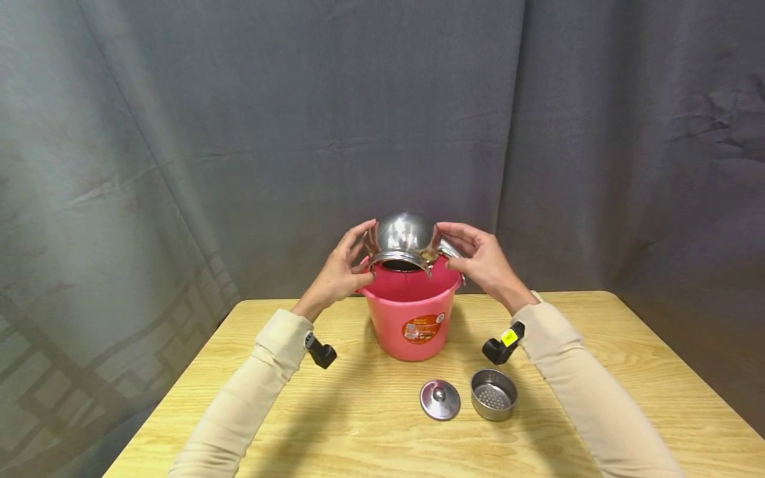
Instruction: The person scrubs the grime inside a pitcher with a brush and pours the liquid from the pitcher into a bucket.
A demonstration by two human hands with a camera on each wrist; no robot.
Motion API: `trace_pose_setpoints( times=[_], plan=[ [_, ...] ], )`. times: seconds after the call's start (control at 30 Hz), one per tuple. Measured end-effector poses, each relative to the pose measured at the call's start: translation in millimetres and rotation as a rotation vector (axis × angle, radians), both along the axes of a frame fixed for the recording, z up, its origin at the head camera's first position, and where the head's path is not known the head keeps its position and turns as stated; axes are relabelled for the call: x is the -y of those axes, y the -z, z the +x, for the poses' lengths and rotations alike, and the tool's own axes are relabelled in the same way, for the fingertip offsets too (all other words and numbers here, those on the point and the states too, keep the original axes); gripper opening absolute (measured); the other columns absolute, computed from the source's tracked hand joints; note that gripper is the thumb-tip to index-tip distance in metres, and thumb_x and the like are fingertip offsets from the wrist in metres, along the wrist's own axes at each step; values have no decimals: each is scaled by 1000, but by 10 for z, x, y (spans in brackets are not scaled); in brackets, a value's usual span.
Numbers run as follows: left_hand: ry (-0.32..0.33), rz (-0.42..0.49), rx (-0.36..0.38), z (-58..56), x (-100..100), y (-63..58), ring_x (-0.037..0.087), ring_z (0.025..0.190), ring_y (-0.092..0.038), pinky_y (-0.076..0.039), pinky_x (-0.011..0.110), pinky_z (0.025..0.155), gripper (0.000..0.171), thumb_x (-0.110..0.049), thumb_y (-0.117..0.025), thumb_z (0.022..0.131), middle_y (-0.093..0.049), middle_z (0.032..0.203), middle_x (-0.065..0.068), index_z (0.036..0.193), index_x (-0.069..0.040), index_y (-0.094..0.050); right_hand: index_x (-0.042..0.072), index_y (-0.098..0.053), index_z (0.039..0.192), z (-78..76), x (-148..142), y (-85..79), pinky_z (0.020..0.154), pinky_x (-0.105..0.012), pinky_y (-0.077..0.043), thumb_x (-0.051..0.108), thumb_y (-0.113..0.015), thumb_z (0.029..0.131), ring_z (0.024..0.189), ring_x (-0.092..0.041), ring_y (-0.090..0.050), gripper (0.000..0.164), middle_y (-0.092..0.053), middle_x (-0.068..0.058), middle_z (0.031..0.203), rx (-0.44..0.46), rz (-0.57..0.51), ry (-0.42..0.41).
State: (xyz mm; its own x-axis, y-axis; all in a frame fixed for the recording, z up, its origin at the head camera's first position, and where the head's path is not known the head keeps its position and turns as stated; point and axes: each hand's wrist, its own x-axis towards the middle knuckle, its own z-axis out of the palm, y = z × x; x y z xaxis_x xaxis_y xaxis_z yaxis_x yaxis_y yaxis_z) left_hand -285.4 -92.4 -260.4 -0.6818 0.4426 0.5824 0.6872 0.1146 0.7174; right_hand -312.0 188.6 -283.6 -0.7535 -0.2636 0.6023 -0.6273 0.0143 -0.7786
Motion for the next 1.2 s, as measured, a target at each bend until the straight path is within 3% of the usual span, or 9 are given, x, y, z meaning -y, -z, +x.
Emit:
trace_pose_setpoints(
  times=[0.4, 0.6, 0.9, 1.2],
  plan=[
    [-4, -13, -56, 2, -1, -1, 35, 141, -24, -33, 54, 105, 82, 26, -56, 73, -27, 149, 20, 147, 1, -31, -4, -55, 132, 10, -4, -31, 96, -21, -44, -23, -57, 77, 122, -11, -52, 59, -60, -3, 130, -1, -1, 5],
    [-15, -30, -75, 12, 0, -3, 34, 141, -24, -35, 50, 105, 82, 26, -55, 74, -27, 149, 19, 148, 0, -31, -4, -54, 132, 21, -4, -40, 96, -21, -44, -23, -58, 77, 122, -11, -53, 59, -60, -3, 129, -8, 10, 12],
    [-12, -12, -95, 11, -11, 6, 36, 141, -23, -34, 57, 103, 82, 27, -54, 73, -26, 149, 22, 147, 3, -31, -3, -54, 133, 11, -7, -42, 95, -22, -45, -23, -58, 77, 123, -12, -51, 59, -59, -3, 131, -24, 23, 18],
    [-17, -7, -105, 8, -9, 19, 34, 141, -23, -34, 56, 104, 82, 27, -54, 72, -25, 150, 21, 147, 2, -32, -3, -53, 134, 13, -9, -27, 90, -22, -49, -21, -58, 79, 124, -13, -51, 59, -58, -4, 132, -9, 30, 31]
  ],
)
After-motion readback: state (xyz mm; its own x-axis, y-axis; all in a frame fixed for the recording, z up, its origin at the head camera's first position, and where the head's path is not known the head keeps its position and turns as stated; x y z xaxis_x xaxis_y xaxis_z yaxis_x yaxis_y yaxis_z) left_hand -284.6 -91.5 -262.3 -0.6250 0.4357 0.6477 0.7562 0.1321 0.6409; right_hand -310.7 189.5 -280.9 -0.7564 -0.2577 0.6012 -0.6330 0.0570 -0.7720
